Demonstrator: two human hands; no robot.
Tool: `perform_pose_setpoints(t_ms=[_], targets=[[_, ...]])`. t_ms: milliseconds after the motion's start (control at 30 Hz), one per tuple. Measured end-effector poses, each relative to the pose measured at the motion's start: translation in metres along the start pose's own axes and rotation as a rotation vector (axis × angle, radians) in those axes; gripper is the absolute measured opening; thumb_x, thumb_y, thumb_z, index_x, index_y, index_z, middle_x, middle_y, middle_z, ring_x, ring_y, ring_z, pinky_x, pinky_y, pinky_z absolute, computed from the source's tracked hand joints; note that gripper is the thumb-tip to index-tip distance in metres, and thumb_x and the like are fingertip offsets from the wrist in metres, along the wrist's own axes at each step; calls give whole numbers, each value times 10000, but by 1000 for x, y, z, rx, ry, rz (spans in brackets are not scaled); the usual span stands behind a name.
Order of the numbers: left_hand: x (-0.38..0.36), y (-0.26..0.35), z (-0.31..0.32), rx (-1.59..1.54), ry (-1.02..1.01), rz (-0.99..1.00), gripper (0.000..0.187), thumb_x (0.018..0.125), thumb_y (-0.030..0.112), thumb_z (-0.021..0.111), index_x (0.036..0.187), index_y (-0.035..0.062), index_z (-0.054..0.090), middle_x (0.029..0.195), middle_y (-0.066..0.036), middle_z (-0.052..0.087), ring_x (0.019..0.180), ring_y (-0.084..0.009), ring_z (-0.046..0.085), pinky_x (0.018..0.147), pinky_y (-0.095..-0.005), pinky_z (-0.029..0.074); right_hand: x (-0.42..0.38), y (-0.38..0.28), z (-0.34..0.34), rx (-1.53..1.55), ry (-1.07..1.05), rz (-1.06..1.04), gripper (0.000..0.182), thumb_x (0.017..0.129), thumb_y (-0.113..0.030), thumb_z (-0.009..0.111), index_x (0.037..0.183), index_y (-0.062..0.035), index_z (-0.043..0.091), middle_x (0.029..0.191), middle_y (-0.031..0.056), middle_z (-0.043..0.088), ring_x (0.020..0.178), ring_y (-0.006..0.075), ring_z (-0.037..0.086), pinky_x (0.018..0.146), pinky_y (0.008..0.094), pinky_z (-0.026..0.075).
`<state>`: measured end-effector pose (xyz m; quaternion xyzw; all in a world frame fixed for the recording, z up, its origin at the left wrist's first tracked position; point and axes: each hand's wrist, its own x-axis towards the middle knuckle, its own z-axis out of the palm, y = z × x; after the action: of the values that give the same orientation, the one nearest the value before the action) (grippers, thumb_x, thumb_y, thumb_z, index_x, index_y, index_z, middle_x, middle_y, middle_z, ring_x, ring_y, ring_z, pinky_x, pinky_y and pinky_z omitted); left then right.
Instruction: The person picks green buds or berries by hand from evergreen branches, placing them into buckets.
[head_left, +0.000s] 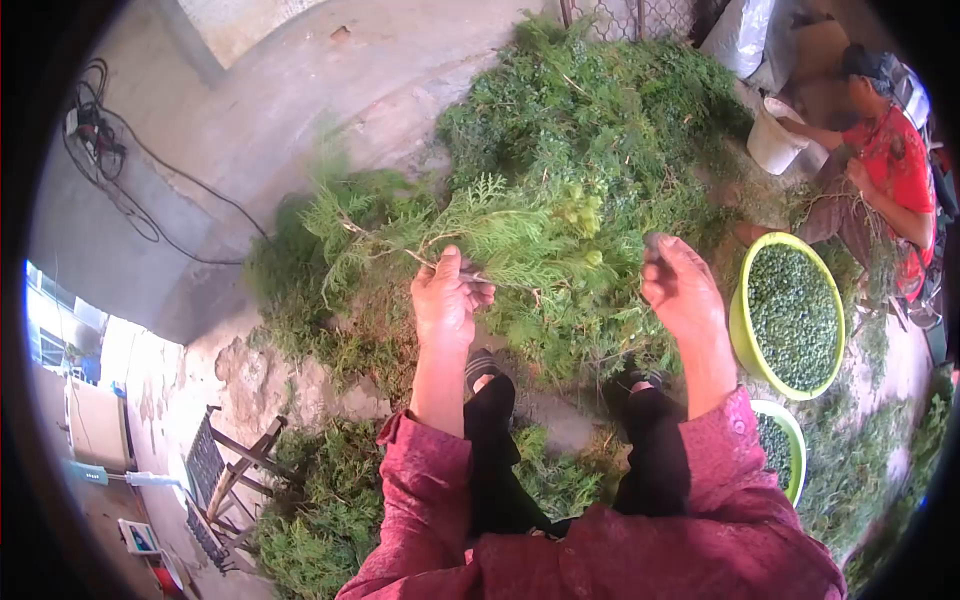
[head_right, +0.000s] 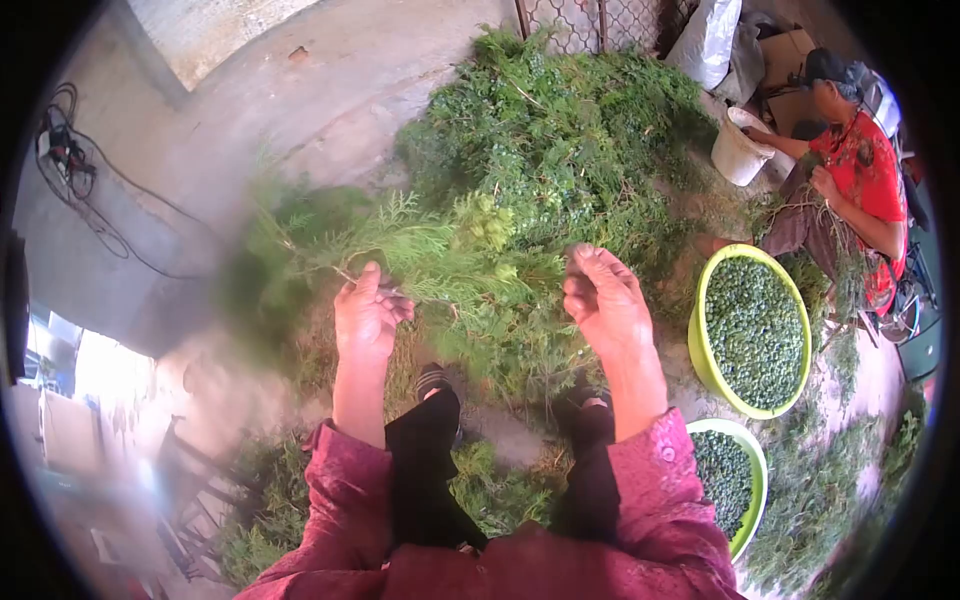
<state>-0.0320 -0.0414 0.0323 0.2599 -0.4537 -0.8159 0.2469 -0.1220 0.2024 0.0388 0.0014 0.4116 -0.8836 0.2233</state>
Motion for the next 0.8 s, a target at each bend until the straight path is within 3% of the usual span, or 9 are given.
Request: perform_pose_setpoints(t_ms=[100, 167, 233, 300, 433, 500, 567, 633, 800], targets=[[-6, -11, -17, -12, -15, 41, 233, 842, 225, 558, 824, 18, 453, 633, -98, 533, 438, -195, 547, 355, -294, 439, 2, 28, -4, 185, -15, 42, 170, 751, -150, 670, 863, -56, 583, 752, 43, 583, 614, 140, 551, 466, 210, 426], [-5, -17, -26, 5, 0, 28, 228, 845, 222, 555, 833, 15, 459, 625, -91, 528, 425, -185, 533, 348, -285, 422, 5, 50, -9, 174, -50, 122, 205, 754, -164, 668, 891, -45, 575, 776, 61, 594, 659, 169, 586, 493, 235, 468], [0, -19, -31, 52, -7, 41, 216, 830, 222, 575, 823, 32, 472, 549, -50, 470, 433, -200, 534, 358, -303, 434, 2, 51, 8, 44, -76, 171, 351, 744, -227, 686, 982, -27, 522, 836, 71, 590, 711, 176, 598, 529, 244, 481], [3, -17, -31, 83, -1, 65, 211, 835, 219, 569, 819, 32, 472, 548, -47, 466, 429, -191, 530, 355, -298, 431, 12, 54, 16, -252, -33, 118, 524, 705, -274, 724, 1086, -22, 466, 884, 64, 572, 796, 157, 580, 562, 231, 469], [8, -13, -33, 139, 27, 111, 194, 845, 209, 554, 832, 29, 484, 566, -41, 470, 418, -159, 503, 358, -285, 432, 29, 63, 27, -390, -50, 11, 692, 666, -319, 751, 1180, -18, 399, 931, 77, 541, 862, 149, 545, 639, 244, 464], [8, -16, -34, 132, 23, 127, 187, 846, 204, 553, 840, 28, 490, 575, -38, 472, 415, -148, 487, 362, -278, 434, 34, 74, 33, -620, -32, -192, 750, 660, -336, 755, 1223, -29, 365, 961, 103, 523, 865, 156, 530, 701, 268, 455], [7, -17, -34, 124, 14, 141, 180, 846, 199, 551, 847, 28, 496, 583, -35, 474, 411, -138, 472, 367, -272, 435, 34, 76, 40, -637, -43, -163, 710, 662, -328, 755, 1206, -46, 397, 983, 128, 503, 842, 167, 520, 749, 291, 444], [7, -18, -34, 134, 14, 163, 200, 855, 211, 544, 793, 27, 492, 618, -60, 528, 406, -141, 488, 343, -254, 395, 36, 77, 44, -729, -46, -246, 564, 683, -289, 745, 1125, -52, 486, 913, 72, 514, 783, 122, 487, 700, 264, 432], [10, -17, -37, 77, 19, 138, 165, 828, 180, 586, 777, 48, 501, 630, -37, 532, 442, -124, 496, 386, -247, 404, 35, 88, 47, -805, -54, -440, 326, 762, -250, 674, 985, -41, 562, 725, -18, 488, 654, 68, 416, 600, 223, 389]])
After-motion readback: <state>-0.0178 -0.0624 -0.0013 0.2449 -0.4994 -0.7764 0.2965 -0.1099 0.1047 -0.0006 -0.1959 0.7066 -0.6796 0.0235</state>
